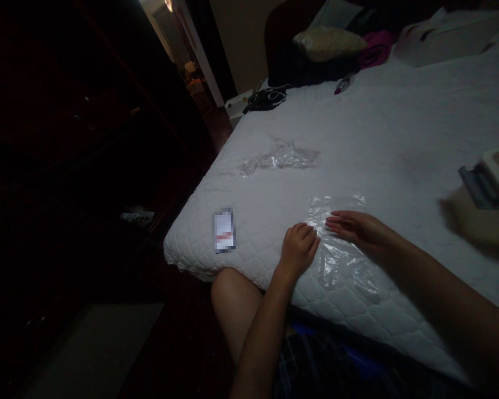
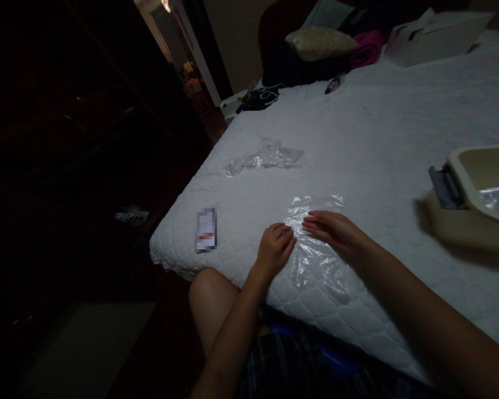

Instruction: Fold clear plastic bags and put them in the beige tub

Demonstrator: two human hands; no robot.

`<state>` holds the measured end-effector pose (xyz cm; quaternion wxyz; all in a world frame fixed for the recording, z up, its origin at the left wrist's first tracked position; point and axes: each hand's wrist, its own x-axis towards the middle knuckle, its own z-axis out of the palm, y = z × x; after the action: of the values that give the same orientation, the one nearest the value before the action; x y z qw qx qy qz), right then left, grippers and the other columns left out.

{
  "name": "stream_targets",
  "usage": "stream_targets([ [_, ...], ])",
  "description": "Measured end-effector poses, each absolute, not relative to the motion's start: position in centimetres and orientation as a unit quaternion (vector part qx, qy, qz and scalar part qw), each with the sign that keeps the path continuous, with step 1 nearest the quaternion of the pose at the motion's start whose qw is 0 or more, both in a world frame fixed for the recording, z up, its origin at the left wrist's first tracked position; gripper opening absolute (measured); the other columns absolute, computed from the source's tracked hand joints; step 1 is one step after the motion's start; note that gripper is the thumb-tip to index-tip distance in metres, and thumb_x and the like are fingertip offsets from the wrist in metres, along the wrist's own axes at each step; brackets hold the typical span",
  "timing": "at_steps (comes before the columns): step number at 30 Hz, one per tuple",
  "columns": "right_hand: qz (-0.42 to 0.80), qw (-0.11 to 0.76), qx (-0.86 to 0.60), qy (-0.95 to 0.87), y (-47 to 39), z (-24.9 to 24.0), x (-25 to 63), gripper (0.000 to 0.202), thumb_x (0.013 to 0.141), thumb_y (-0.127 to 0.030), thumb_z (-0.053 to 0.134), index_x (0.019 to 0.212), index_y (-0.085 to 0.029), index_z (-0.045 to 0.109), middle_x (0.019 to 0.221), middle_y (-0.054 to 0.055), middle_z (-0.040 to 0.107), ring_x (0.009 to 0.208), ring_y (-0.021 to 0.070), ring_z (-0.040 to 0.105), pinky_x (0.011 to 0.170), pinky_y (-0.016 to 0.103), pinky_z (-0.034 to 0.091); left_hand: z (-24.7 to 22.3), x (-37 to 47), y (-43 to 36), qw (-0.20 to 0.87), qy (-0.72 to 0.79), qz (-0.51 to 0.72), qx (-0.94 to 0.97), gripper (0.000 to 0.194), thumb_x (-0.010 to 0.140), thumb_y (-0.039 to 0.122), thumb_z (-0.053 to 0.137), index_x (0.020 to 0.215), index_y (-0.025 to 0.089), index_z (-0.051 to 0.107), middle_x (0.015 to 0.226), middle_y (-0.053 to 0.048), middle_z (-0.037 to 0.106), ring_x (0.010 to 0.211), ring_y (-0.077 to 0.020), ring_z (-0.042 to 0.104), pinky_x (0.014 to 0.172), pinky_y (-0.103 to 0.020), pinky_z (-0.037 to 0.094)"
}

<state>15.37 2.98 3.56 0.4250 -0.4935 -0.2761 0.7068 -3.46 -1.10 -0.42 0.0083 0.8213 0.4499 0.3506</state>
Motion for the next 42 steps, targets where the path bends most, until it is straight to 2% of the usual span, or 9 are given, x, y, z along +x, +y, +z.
stream_targets([
  [4, 0.62, 0.427, -0.515, -0.409, 1.4, 4.0, 15.8, 0.023, 0.068, -0.03, 0.07, 0.088, -0.021, 0.063, 0.082, 0.005, 0.069, 0.077, 0.0193, 0.067, 0.077, 0.035, 0.055, -0.5, -3.6, -1.1, 0.019, 0.429, 0.389, 0.815, 0.022, 0.088, 0.022, 0.049, 0.108, 0.018, 0.057, 0.112, -0.008, 0.062, 0.109, -0.0198, 0.052, 0.09, -0.039, 0.046],
  [8, 0.451, 0.325, -0.488, -0.672, -1.3, 4.4, 16.3, 0.024, 0.077, -0.04, 0.06, 0.09, -0.02, 0.064, 0.085, 0.007, 0.068, 0.078, 0.0206, 0.065, 0.074, 0.037, 0.052, -0.4, -3.8, -1.8, 0.027, 0.426, 0.402, 0.81, 0.021, 0.087, 0.017, 0.049, 0.106, 0.017, 0.058, 0.106, -0.007, 0.064, 0.104, -0.0177, 0.055, 0.088, -0.037, 0.047],
  [11, 0.306, 0.229, -0.4, -0.833, -3.3, 4.8, 16.3, 0.022, 0.085, -0.034, 0.049, 0.094, -0.019, 0.063, 0.088, 0.008, 0.065, 0.08, 0.0196, 0.061, 0.073, 0.036, 0.05, -0.1, -3.9, -2.8, 0.018, 0.426, 0.367, 0.827, 0.019, 0.088, 0.018, 0.048, 0.103, 0.016, 0.059, 0.102, -0.008, 0.065, 0.099, -0.0174, 0.057, 0.085, -0.036, 0.048],
  [15, 0.145, 0.126, -0.278, -0.941, -5.1, 4.7, 15.8, 0.02, 0.081, -0.034, 0.057, 0.093, -0.018, 0.062, 0.089, 0.009, 0.062, 0.083, 0.0224, 0.057, 0.074, 0.039, 0.046, 0.1, -3.8, -3.6, -0.006, 0.416, 0.306, 0.856, 0.018, 0.09, 0.022, 0.046, 0.1, 0.016, 0.061, 0.104, -0.009, 0.064, 0.101, -0.0184, 0.056, 0.083, -0.037, 0.047],
  [21, 0.022, 0.128, -0.246, -0.961, -5.7, 3.1, 15.0, 0.01, 0.083, -0.019, 0.052, 0.087, -0.017, 0.061, 0.081, 0.008, 0.061, 0.074, 0.0204, 0.054, 0.069, 0.036, 0.044, -0.6, -3.5, -3.3, 0.005, 0.393, 0.319, 0.863, 0.018, 0.09, 0.022, 0.047, 0.1, 0.017, 0.061, 0.107, -0.007, 0.064, 0.106, -0.0183, 0.055, 0.087, -0.036, 0.046],
  [26, 0.035, 0.188, -0.252, -0.949, -5.5, 2.9, 15.5, 0.022, 0.085, -0.012, 0.042, 0.084, -0.018, 0.063, 0.076, 0.007, 0.062, 0.071, 0.0193, 0.054, 0.066, 0.035, 0.044, -0.9, -3.4, -3.1, 0.029, 0.398, 0.295, 0.868, 0.02, 0.089, 0.021, 0.047, 0.103, 0.019, 0.061, 0.11, -0.006, 0.064, 0.107, -0.0187, 0.055, 0.088, -0.038, 0.046],
  [31, 0.141, 0.242, -0.314, -0.907, -4.8, 4.2, 16.2, 0.021, 0.087, -0.022, 0.044, 0.094, -0.019, 0.063, 0.084, 0.009, 0.065, 0.077, 0.0193, 0.058, 0.07, 0.034, 0.047, -1.0, -3.4, -3.1, 0.03, 0.401, 0.281, 0.872, 0.02, 0.088, 0.018, 0.049, 0.103, 0.019, 0.061, 0.111, -0.007, 0.064, 0.109, -0.0198, 0.055, 0.089, -0.039, 0.046],
  [36, 0.3, 0.308, -0.439, -0.789, -3.6, 5.1, 16.7, 0.019, 0.085, -0.034, 0.05, 0.087, -0.022, 0.064, 0.084, 0.006, 0.067, 0.076, 0.0191, 0.062, 0.071, 0.034, 0.049, -1.0, -3.4, -3.1, 0.031, 0.401, 0.284, 0.87, 0.023, 0.087, 0.017, 0.048, 0.107, 0.018, 0.059, 0.111, -0.006, 0.064, 0.111, -0.0197, 0.052, 0.091, -0.038, 0.045],
  [42, 0.438, 0.276, -0.475, -0.711, -3.0, 4.9, 17.3, 0.028, 0.082, -0.047, 0.052, 0.083, -0.021, 0.064, 0.079, 0.005, 0.067, 0.073, 0.02, 0.061, 0.068, 0.032, 0.047, -0.9, -3.2, -2.8, 0.055, 0.41, 0.305, 0.858, 0.032, 0.084, 0.01, 0.047, 0.113, 0.019, 0.055, 0.114, -0.007, 0.06, 0.115, -0.0201, 0.047, 0.093, -0.04, 0.043],
])
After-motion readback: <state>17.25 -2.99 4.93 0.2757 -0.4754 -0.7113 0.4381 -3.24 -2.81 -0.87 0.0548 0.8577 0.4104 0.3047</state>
